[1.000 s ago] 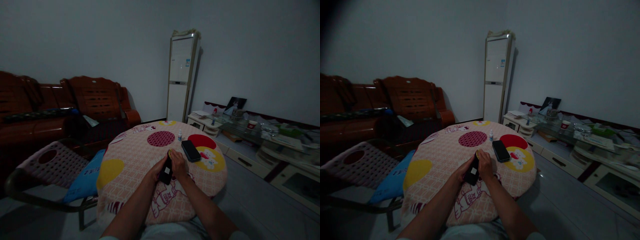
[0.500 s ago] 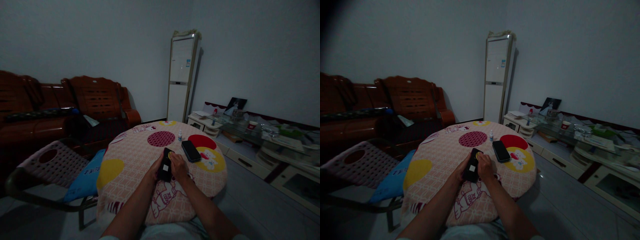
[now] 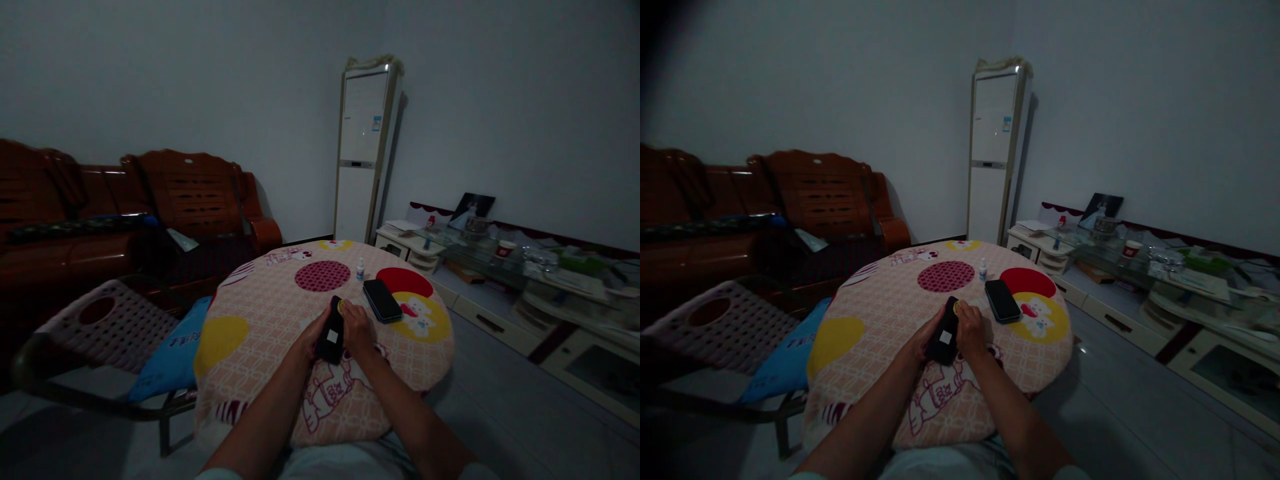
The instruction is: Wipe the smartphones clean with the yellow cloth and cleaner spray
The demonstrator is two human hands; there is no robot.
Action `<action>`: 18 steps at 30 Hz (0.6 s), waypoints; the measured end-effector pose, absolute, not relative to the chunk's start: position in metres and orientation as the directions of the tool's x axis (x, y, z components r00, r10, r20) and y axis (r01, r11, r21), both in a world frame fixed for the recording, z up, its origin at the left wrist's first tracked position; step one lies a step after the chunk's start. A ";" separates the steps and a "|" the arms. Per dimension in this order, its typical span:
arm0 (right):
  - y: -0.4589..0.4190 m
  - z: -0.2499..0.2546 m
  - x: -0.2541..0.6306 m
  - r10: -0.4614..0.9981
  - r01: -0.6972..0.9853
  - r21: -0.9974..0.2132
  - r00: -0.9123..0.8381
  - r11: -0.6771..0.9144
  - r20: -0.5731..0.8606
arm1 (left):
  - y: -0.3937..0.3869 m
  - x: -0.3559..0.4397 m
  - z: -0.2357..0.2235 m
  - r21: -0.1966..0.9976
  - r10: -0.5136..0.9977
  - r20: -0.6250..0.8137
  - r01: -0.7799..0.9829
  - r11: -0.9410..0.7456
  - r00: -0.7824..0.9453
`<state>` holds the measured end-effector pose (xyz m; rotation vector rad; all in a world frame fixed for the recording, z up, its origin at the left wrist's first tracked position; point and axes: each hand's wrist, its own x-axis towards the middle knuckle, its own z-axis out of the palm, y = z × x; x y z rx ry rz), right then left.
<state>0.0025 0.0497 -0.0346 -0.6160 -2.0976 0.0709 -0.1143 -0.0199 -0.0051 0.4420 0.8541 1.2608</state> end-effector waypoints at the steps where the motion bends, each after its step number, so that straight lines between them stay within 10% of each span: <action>1: 0.050 -0.035 0.002 0.466 0.412 -0.287 -0.443 0.864 0.766 | -0.020 -0.114 -0.006 0.719 0.946 -0.317 -0.632 0.289 0.072; 18: 0.049 -0.035 0.000 0.425 0.375 -0.261 -0.468 0.889 0.775 | -0.020 -0.114 -0.004 0.695 0.946 -0.324 -0.671 0.258 0.028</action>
